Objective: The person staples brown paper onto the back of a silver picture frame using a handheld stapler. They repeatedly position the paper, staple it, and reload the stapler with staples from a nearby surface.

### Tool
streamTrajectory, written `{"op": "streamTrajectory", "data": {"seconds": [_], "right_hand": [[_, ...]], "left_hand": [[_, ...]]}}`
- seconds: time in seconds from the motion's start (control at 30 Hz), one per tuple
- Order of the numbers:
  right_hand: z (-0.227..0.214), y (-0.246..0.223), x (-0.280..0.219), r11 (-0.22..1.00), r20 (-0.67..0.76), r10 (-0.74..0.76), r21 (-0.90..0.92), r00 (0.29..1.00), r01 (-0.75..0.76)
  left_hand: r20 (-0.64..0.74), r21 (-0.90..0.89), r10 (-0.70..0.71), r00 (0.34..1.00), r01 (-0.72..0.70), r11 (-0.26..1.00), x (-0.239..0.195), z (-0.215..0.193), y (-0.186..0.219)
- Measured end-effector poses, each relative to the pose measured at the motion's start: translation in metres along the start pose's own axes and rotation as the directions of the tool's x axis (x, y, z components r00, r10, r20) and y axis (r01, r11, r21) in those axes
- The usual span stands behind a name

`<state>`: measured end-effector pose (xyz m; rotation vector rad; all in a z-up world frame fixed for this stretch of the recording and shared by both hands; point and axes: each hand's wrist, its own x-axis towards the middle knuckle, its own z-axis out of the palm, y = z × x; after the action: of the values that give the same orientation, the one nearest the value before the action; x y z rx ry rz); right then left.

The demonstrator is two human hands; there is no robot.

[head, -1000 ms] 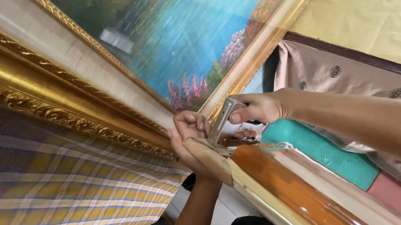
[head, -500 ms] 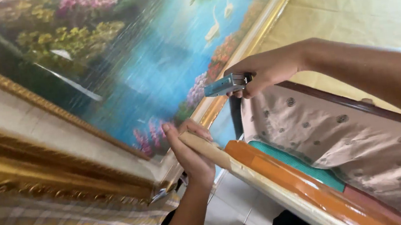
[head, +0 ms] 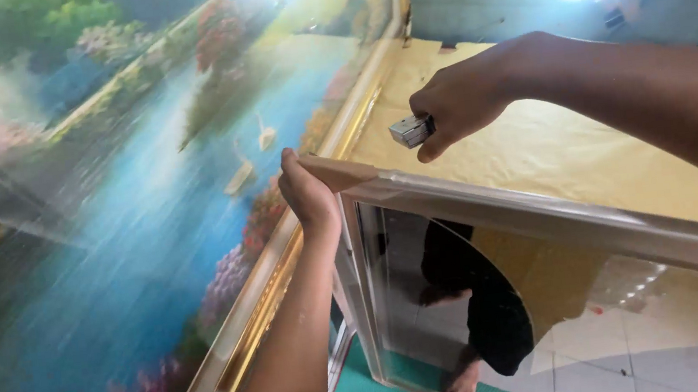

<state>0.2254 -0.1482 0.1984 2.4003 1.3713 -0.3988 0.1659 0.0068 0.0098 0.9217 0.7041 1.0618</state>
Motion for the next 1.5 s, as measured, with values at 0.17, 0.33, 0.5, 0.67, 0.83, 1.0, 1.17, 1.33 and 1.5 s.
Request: {"op": "streamTrajectory", "data": {"seconds": [0.17,0.33,0.5,0.67,0.83,1.0,1.17,1.33,1.5], "right_hand": [[0.014,0.048,0.005,0.989,0.001,0.142,0.043,0.990,-0.142],[0.045,0.090,0.027,0.960,-0.049,0.274,0.067,0.960,-0.271],[0.060,0.108,0.022,0.921,-0.223,0.384,0.168,0.896,-0.352],[0.050,0.082,-0.016,0.884,-0.431,0.468,0.223,0.772,-0.411],[0.049,0.051,-0.061,0.859,-0.573,0.509,0.383,0.643,-0.339],[0.088,0.040,-0.098,0.813,-0.584,0.580,0.371,0.568,-0.449],[0.130,0.031,-0.156,0.722,-0.561,0.684,0.426,0.466,-0.545],[0.180,0.044,-0.215,0.586,-0.437,0.810,0.613,0.390,-0.530],[0.227,0.060,-0.288,0.459,-0.310,0.883,0.725,0.352,-0.513]], "left_hand": [[0.049,0.146,0.011,0.999,-0.018,0.989,0.016,0.054,-0.016],[0.042,0.255,-0.034,0.999,0.022,0.967,0.028,0.083,-0.027],[0.082,0.359,0.033,0.996,-0.061,0.931,0.027,0.090,-0.029],[0.142,0.400,0.062,0.988,-0.115,0.909,0.001,0.085,-0.006],[0.135,0.395,0.061,0.989,-0.110,0.912,-0.004,0.080,-0.003],[0.160,0.381,0.401,0.902,-0.431,0.818,-0.030,0.054,-0.011],[0.342,0.096,0.423,0.839,-0.479,0.873,-0.134,0.056,-0.015],[0.881,0.187,-0.033,0.471,-0.285,0.940,-0.242,0.079,-0.021],[0.946,0.281,-0.214,0.243,-0.287,0.916,-0.328,0.099,-0.025]]}}
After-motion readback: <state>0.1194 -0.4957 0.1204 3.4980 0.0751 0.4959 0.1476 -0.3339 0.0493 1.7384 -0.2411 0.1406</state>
